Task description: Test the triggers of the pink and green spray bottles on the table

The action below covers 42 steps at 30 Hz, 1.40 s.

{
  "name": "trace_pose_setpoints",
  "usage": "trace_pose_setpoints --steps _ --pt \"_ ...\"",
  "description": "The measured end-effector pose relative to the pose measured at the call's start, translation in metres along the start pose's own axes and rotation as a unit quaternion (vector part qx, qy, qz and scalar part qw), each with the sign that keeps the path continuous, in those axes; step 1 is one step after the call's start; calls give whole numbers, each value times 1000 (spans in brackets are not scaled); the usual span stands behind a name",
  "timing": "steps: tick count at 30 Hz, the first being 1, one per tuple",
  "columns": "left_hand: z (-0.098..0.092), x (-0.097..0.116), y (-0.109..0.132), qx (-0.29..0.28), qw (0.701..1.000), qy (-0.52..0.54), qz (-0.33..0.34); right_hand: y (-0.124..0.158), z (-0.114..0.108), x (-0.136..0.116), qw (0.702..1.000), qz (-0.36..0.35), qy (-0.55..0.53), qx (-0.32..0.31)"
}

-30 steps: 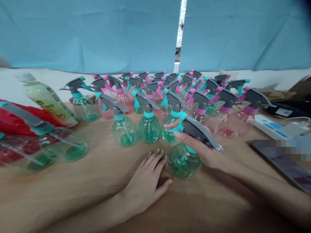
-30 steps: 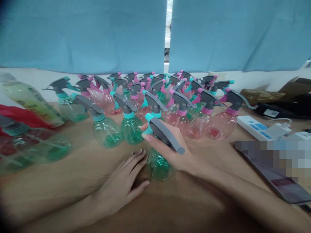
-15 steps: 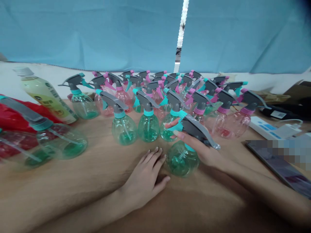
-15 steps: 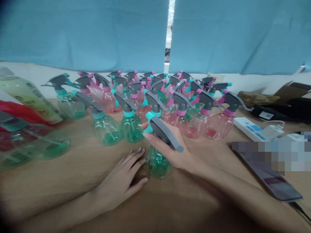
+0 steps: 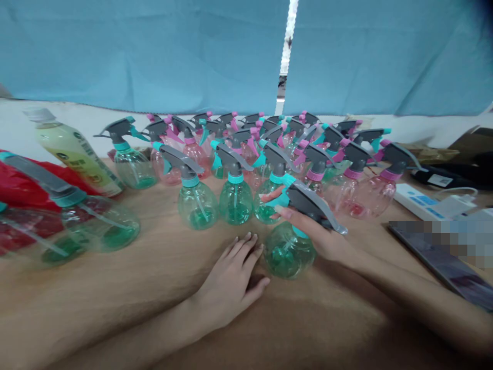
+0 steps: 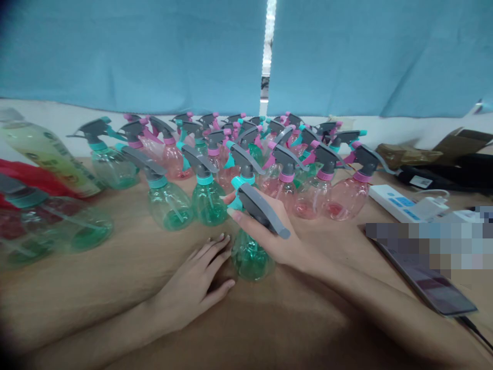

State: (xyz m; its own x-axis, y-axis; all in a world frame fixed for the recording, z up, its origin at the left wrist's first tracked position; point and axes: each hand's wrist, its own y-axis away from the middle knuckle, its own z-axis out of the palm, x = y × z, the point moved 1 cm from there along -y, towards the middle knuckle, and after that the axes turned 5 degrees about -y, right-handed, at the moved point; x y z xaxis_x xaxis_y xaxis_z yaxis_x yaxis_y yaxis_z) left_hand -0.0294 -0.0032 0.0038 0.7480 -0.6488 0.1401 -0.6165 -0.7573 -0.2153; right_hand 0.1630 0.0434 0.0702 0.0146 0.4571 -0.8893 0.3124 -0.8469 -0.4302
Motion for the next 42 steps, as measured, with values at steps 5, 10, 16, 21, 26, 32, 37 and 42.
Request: trace_pose_setpoints --steps 5,10,16,21,26,32,37,42 --pt "1 0 0 0 1000 2 2 0 0 0 1000 5 -8 -3" --pt "0 1 -1 -9 1000 -6 3 -1 -1 -1 1000 -9 -1 -1" --pt "-1 2 -1 -15 1000 -12 5 -2 -1 0 999 -26 20 -7" --pt "0 1 -1 -19 999 -25 9 -1 -2 2 999 -31 16 -6" --pt "0 1 0 -31 998 -48 6 -1 -2 1 1000 -28 12 -3" --pt "0 1 0 -24 998 -53 9 -2 -2 2 999 -35 18 -9" --pt "1 1 0 -21 998 -58 14 -1 -1 2 999 -37 21 -12" --pt "1 1 -1 -15 998 -58 13 -1 -1 -4 999 -22 39 0"
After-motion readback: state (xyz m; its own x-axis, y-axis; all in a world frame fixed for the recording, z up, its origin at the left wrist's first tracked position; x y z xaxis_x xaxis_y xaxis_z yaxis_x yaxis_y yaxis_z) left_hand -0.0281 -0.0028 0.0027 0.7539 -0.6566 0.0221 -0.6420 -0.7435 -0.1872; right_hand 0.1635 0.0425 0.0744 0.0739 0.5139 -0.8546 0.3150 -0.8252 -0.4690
